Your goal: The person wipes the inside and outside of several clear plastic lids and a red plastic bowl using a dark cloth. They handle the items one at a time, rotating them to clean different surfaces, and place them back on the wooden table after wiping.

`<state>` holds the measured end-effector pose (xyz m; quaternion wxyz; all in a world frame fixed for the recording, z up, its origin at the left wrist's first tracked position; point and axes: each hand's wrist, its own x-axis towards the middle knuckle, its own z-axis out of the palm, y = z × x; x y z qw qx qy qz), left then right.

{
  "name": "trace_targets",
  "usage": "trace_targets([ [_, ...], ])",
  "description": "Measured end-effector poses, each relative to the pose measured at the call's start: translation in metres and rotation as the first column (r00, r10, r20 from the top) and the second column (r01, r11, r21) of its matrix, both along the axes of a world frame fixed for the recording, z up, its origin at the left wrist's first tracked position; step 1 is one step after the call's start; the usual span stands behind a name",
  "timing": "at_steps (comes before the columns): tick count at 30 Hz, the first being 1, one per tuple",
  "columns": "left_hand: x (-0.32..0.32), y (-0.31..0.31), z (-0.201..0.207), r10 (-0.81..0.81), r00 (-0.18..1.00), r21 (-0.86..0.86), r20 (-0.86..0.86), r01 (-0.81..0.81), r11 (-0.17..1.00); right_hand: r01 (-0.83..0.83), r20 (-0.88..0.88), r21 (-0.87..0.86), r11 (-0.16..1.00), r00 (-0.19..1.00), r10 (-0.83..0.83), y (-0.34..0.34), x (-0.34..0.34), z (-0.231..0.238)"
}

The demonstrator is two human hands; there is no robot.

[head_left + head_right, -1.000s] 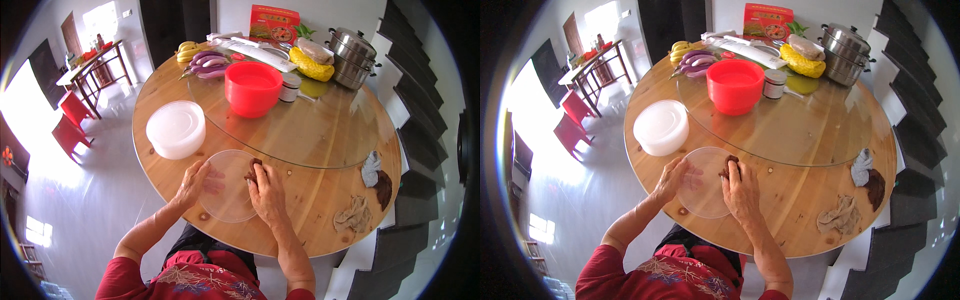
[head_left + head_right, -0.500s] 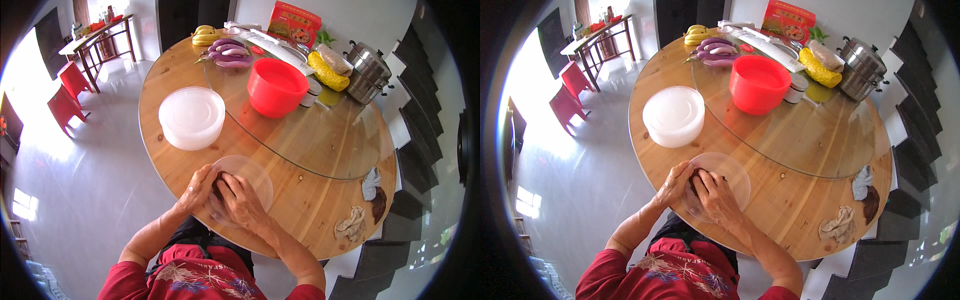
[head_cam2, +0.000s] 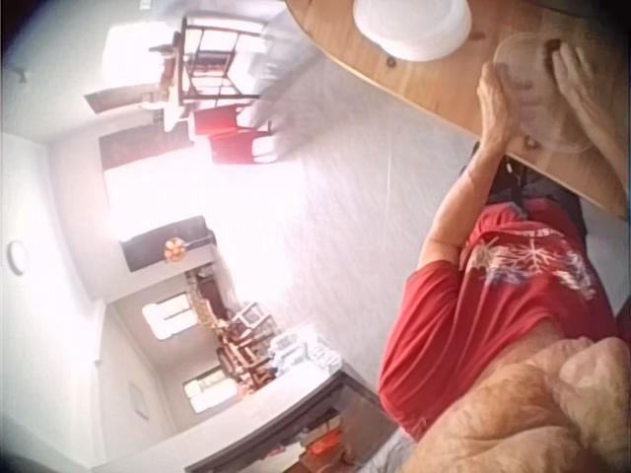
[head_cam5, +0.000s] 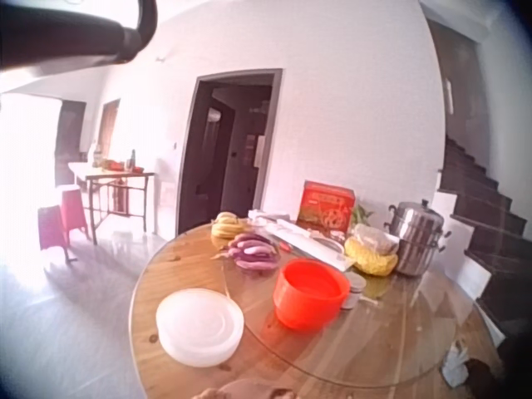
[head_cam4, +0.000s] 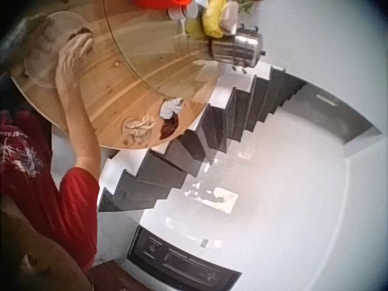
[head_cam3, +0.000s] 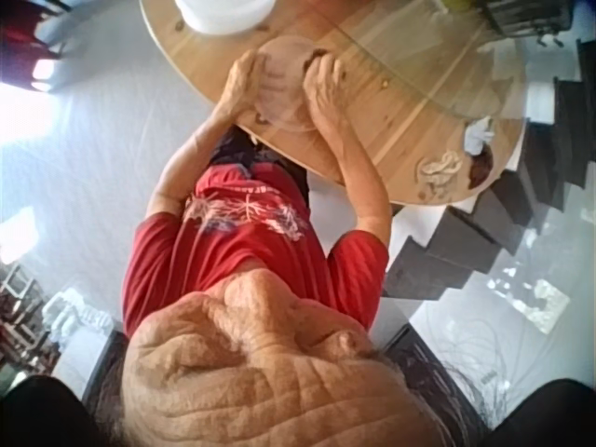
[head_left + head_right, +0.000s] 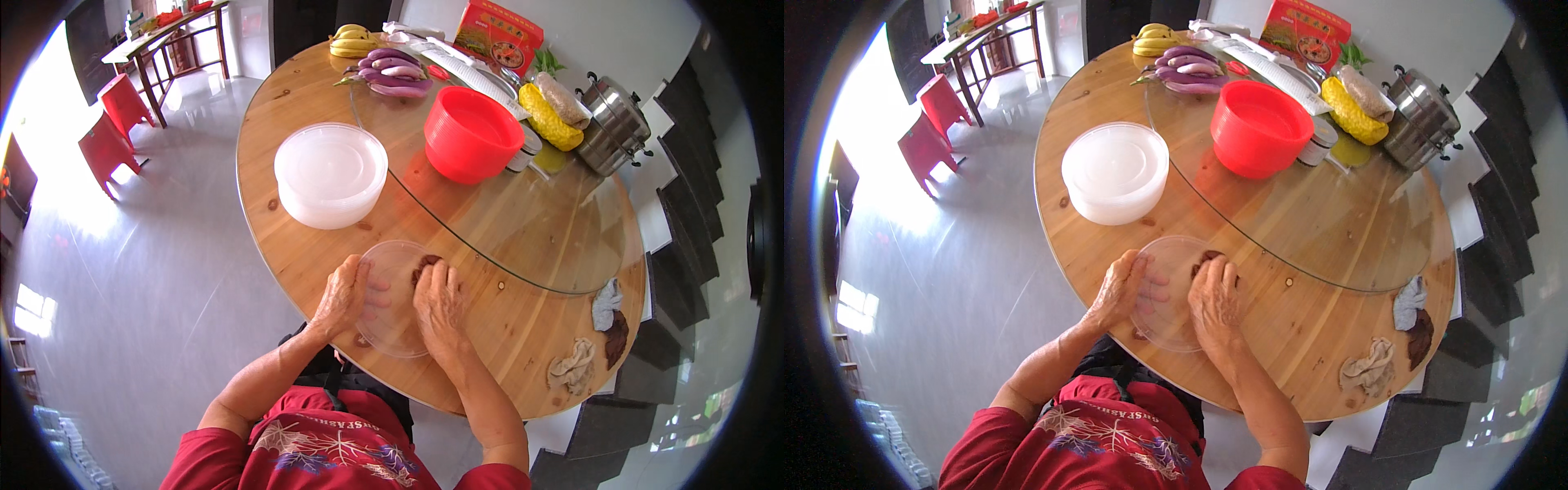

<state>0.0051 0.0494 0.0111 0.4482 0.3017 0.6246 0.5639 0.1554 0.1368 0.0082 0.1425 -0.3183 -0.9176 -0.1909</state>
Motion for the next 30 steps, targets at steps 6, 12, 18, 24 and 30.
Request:
trace_targets([
  [6,0.000,-0.001,0.000,-0.029,0.999,0.005,-0.024,0.029,1.000,0.071,0.117,-0.139,0.988,0.992,-0.054,-0.017,0.023,0.020],
  [12,-0.010,-0.002,0.001,-0.150,0.988,0.011,-0.041,0.150,0.989,0.037,-0.113,-0.249,0.968,0.991,-0.067,0.006,-0.006,0.011],
  [18,-0.024,0.007,-0.032,-0.127,0.928,0.090,-0.350,0.168,0.982,-0.377,-0.519,-0.473,0.796,0.850,0.094,0.007,-0.045,0.005],
  [24,-0.022,0.000,-0.003,-0.079,0.971,0.048,0.227,0.069,0.996,-0.669,-0.551,-0.407,0.622,0.723,0.417,-0.029,-0.034,0.011],
  [30,-0.026,-0.002,-0.009,-0.214,0.881,0.154,0.422,0.163,0.974,-0.280,-0.406,-0.277,0.919,0.901,0.152,0.005,-0.036,0.003],
])
